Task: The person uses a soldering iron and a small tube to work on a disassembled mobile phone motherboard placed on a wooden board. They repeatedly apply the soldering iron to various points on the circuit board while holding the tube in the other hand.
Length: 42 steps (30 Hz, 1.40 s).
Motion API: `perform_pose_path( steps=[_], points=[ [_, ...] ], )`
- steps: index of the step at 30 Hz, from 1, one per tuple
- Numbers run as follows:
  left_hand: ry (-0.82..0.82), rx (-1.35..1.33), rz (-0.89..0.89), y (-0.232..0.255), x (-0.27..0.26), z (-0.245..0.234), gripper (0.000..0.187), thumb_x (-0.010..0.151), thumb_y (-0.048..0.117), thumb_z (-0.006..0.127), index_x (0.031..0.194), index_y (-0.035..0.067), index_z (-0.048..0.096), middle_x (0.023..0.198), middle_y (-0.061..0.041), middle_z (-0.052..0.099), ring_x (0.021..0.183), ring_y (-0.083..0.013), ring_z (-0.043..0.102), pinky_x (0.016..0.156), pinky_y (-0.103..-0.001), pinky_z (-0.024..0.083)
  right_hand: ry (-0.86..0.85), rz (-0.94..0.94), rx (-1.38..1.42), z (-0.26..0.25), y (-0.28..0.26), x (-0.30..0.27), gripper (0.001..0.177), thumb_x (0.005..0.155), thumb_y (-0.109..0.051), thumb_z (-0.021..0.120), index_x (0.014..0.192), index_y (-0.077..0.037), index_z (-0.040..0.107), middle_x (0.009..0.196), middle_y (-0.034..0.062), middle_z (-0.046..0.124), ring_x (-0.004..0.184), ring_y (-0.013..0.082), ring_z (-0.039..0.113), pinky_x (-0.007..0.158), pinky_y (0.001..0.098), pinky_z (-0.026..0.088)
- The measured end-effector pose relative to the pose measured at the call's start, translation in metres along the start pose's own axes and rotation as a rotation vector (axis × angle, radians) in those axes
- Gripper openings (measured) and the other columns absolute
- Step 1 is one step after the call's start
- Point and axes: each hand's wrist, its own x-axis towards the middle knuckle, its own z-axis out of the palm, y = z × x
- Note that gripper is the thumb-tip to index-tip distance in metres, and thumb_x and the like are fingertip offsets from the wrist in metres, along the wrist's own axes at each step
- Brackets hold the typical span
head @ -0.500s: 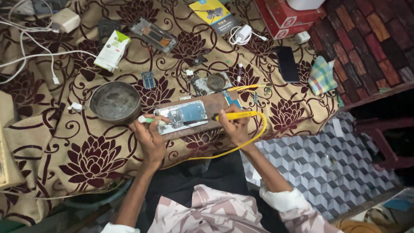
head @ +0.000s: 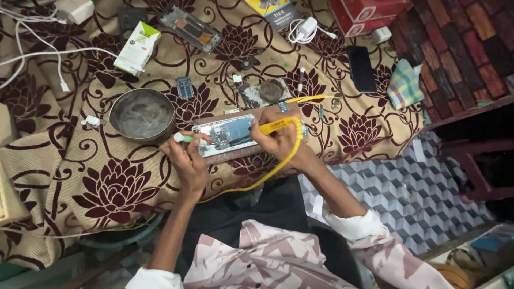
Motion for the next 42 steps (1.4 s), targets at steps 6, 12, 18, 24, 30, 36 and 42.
perform_pose_path(
  steps=[6,12,18,24,30,36,42],
  points=[
    [0.009,-0.261,-0.127,0.001,0.000,0.002,0.021,0.116,0.023,0.040,0.118,0.003,0.040,0.097,-0.009,0.068,0.095,-0.0167,0.069,0.094,-0.035,0.050,0.331,0.313,0.117,0.034,0.005,-0.007,0.033,0.092,-0.002,0.067,0.068,-0.004,0.044,0.060,0.0008,0.046,0.053,0.0074,0.041,0.048,0.0287,0.030],
    [0.004,-0.204,-0.102,0.001,-0.002,0.000,0.024,0.116,0.025,0.041,0.118,0.001,0.039,0.104,-0.014,0.055,0.095,-0.0197,0.071,0.090,-0.035,0.053,0.390,0.300,0.114,0.031,-0.013,-0.004,0.030,0.094,-0.001,0.063,0.070,-0.002,0.045,0.061,0.0024,0.044,0.054,0.0083,0.041,0.049,0.0306,0.029],
    [0.000,-0.253,-0.119,-0.004,-0.003,0.003,0.023,0.117,0.024,0.040,0.119,0.001,0.038,0.097,-0.012,0.062,0.094,-0.0207,0.071,0.089,-0.036,0.055,0.225,0.252,0.024,0.011,-0.036,0.007,0.033,0.096,-0.002,0.064,0.071,0.000,0.042,0.059,0.0069,0.042,0.047,0.0137,0.042,0.049,0.0322,0.032],
    [0.031,-0.297,-0.075,-0.005,-0.003,0.007,0.026,0.115,0.025,0.043,0.118,0.000,0.035,0.113,-0.012,0.040,0.093,-0.0206,0.071,0.084,-0.033,0.060,0.186,0.239,-0.012,0.005,-0.041,0.006,0.030,0.094,-0.004,0.066,0.072,0.000,0.046,0.060,0.0078,0.045,0.047,0.0152,0.045,0.048,0.0325,0.034],
    [0.016,-0.161,-0.047,-0.002,-0.005,0.004,0.030,0.116,0.031,0.041,0.116,0.001,0.039,0.113,-0.013,0.049,0.092,-0.0194,0.070,0.085,-0.033,0.055,0.273,0.315,-0.058,0.012,-0.019,-0.023,0.027,0.097,-0.007,0.066,0.075,0.001,0.052,0.062,0.0068,0.048,0.051,0.0147,0.046,0.050,0.0321,0.035],
    [-0.005,-0.175,-0.059,0.000,-0.004,0.002,0.028,0.117,0.030,0.040,0.116,0.002,0.037,0.101,-0.010,0.062,0.091,-0.0176,0.067,0.084,-0.031,0.053,0.283,0.507,0.031,0.007,0.001,-0.061,0.028,0.096,-0.013,0.070,0.075,0.000,0.057,0.060,0.0062,0.059,0.052,0.0094,0.053,0.051,0.0279,0.041],
    [0.016,-0.273,-0.062,-0.004,-0.004,0.003,0.024,0.117,0.025,0.040,0.118,0.002,0.035,0.107,-0.012,0.050,0.093,-0.0174,0.069,0.084,-0.032,0.059,0.625,0.748,0.359,0.025,0.028,-0.088,0.016,0.100,-0.014,0.067,0.103,0.001,0.063,0.078,0.0071,0.072,0.060,0.0103,0.062,0.052,0.0245,0.046]
  ],
)
